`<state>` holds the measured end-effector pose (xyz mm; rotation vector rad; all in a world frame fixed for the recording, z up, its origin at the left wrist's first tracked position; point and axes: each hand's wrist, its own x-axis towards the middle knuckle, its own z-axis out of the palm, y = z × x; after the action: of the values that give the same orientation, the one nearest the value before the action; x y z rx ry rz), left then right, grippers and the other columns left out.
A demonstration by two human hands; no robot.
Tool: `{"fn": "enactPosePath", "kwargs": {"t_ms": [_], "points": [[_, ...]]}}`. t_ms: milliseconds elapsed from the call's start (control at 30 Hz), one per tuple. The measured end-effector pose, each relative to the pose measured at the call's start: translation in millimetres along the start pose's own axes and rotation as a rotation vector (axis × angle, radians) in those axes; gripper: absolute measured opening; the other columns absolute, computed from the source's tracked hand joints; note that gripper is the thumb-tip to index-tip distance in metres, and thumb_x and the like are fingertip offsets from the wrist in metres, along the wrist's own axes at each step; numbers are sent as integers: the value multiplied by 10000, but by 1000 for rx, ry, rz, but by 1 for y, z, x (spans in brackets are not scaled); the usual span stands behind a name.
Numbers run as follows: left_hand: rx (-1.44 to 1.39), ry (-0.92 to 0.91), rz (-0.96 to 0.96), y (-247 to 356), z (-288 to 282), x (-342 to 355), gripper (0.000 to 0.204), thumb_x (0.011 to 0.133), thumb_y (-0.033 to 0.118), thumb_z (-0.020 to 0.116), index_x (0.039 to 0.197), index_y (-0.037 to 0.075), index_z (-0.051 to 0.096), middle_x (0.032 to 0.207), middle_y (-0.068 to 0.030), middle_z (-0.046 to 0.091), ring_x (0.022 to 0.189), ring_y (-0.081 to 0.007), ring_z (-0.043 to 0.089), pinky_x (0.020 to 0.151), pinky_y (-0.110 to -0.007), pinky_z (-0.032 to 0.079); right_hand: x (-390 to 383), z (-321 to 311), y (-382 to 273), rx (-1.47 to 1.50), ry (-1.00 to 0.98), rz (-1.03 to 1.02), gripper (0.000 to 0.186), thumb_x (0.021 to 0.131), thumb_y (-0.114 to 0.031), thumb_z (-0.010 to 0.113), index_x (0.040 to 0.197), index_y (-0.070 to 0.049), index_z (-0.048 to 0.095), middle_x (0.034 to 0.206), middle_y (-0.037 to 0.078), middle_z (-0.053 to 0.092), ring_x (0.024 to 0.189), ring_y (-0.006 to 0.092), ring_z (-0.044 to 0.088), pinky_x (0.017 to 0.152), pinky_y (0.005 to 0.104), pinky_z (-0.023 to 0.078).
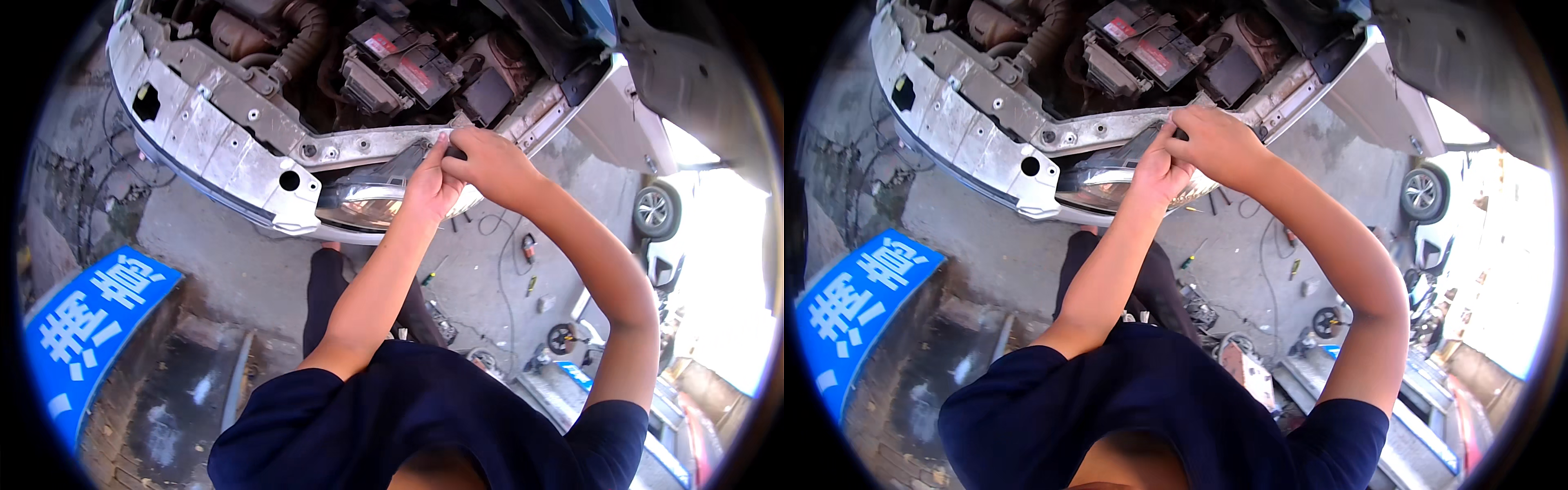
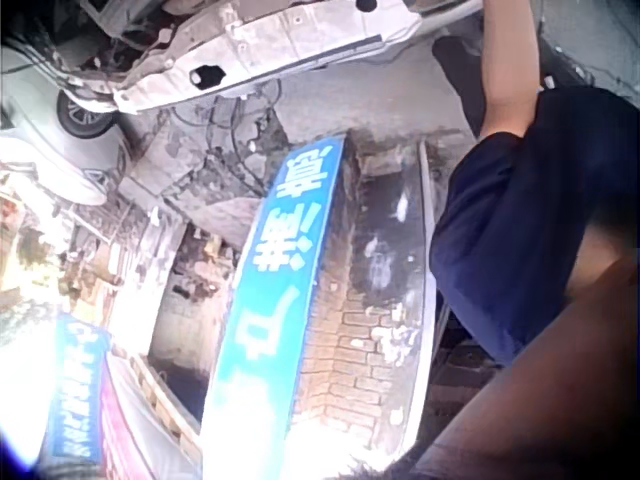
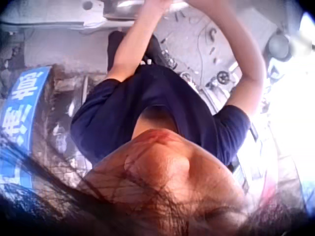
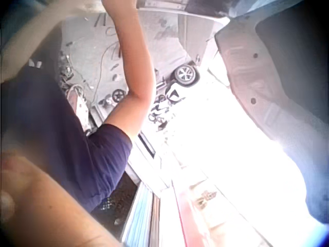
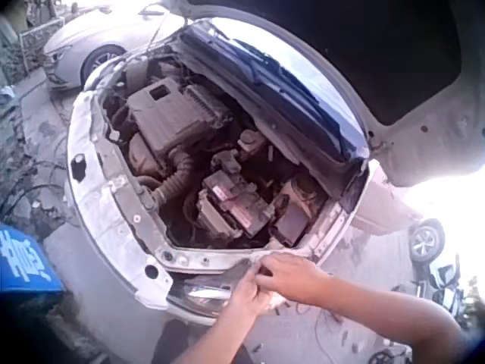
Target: The person uses a T-handle wrench and a screwdriver to remove bolts and fasteners from the front bumper and headlight area of a white car. They manipulate the bumper cover and headlight assembly to detach components while working in a garage.
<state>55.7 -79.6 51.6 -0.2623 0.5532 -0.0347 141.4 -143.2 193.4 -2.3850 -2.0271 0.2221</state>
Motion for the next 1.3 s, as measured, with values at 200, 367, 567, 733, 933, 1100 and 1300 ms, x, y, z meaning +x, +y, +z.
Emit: {"fn": "enactPosePath", "kwargs": {"t_ms": [200,367,567,733,933,1100,1300], "points": [[-300,-57,-17,-12,8,4,256,1077,160,557,1177,-71,606,1165,-175,684,1062,-248,681,950,-343,579,18,-13,-27,-69,-450,737,365,970,-374,660,1095,-34,616,781,229,719,714,492,683,667,569,538],[-228,-64,7,-9,4,-9,180,1062,94,565,1137,-56,629,1132,-166,688,1057,-254,682,961,-384,570,17,-14,-19,-209,-374,211,282,917,-221,684,1121,-35,622,865,143,660,771,381,674,650,487,546],[-276,-30,11,-12,14,-3,155,1051,88,584,1145,-31,617,1143,-160,683,1071,-259,679,1002,-393,564,40,-30,9,902,-576,1537,325,1052,-390,584,1001,-70,596,635,-15,426,504,136,444,435,314,341],[-313,-119,11,-18,2,-3,72,1045,82,595,1084,32,629,1101,-121,700,1041,-231,683,937,-374,560,46,-29,2,591,-704,1218,348,1048,-393,597,1074,-50,648,667,-45,451,588,78,477,466,297,361],[-362,-124,17,-24,3,12,98,1040,84,605,1100,17,642,1125,-128,705,1054,-239,688,976,-378,560,46,-39,7,872,-704,1568,355,1046,-384,609,1116,-39,653,663,-65,476,551,90,496,463,280,390],[-399,-198,29,-24,10,11,115,1038,106,617,1111,24,650,1116,-109,715,1052,-222,688,964,-371,563,45,-33,18,876,-556,1418,315,1030,-329,629,1127,-30,637,617,-31,493,517,143,519,470,301,399],[-361,-195,-45,-21,-1,23,183,1058,154,586,1157,17,655,1144,-85,711,1044,-186,677,962,-354,561,40,-32,8,-65,-608,388,396,955,-309,666,1270,-77,605,980,149,739,862,378,721,700,479,560]]}}
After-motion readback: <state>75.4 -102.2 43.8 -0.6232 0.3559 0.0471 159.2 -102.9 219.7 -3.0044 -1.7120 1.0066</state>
